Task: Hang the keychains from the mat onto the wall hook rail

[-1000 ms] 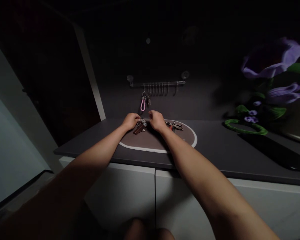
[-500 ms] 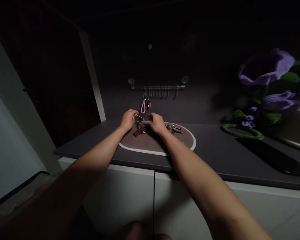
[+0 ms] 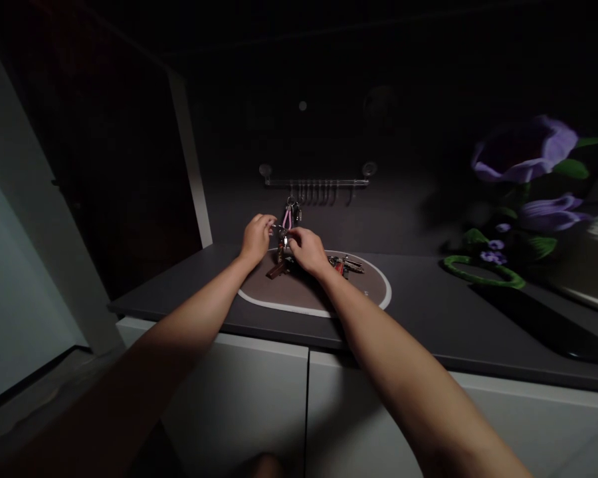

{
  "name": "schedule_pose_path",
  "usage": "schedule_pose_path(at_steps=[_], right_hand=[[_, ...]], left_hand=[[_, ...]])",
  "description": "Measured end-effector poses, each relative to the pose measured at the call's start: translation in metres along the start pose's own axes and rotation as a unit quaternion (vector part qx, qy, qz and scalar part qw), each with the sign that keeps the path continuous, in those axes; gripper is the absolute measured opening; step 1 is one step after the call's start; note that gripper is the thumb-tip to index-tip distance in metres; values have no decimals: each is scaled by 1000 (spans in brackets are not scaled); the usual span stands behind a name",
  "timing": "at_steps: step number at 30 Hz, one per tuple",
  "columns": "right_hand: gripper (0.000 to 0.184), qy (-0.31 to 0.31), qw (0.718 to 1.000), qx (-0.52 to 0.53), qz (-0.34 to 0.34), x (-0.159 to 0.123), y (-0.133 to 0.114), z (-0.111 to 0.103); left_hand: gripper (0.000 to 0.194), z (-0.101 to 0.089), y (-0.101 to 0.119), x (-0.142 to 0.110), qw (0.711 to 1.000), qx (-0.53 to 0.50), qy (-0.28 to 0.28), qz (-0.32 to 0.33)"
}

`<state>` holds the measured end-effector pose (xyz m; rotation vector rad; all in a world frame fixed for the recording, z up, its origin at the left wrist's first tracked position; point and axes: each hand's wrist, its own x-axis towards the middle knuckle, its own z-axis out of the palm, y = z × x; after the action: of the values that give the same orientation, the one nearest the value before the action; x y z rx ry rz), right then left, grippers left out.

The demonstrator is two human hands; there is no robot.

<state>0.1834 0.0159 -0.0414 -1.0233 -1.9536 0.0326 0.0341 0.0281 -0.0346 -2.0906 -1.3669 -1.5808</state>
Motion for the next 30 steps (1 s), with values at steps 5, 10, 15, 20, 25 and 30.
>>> schedule_pose_path(at_steps=[5,10,15,20,25,30], right_hand=[[23,16,1000,12,-24,-1,-3,3],[23,31,999,33,-31,-2,-6,5],[18,74,993,87,-27,0,-4,7],[18,108,982,152,-17,5,2,5],[21,110,965,237,5,9,3,-1],[24,76,932,350,60,10,-5,-8]], left_hand=[[25,3,1,2,998,-48,36,31],[23,6,3,1,992,-70,73,69],[22,5,8,1,990,-73,93,80],[24,1,8,2,988,-69,129,54],[28,1,7,2,986,-65,153,21],[29,3,6,1,986,-72,152,9]])
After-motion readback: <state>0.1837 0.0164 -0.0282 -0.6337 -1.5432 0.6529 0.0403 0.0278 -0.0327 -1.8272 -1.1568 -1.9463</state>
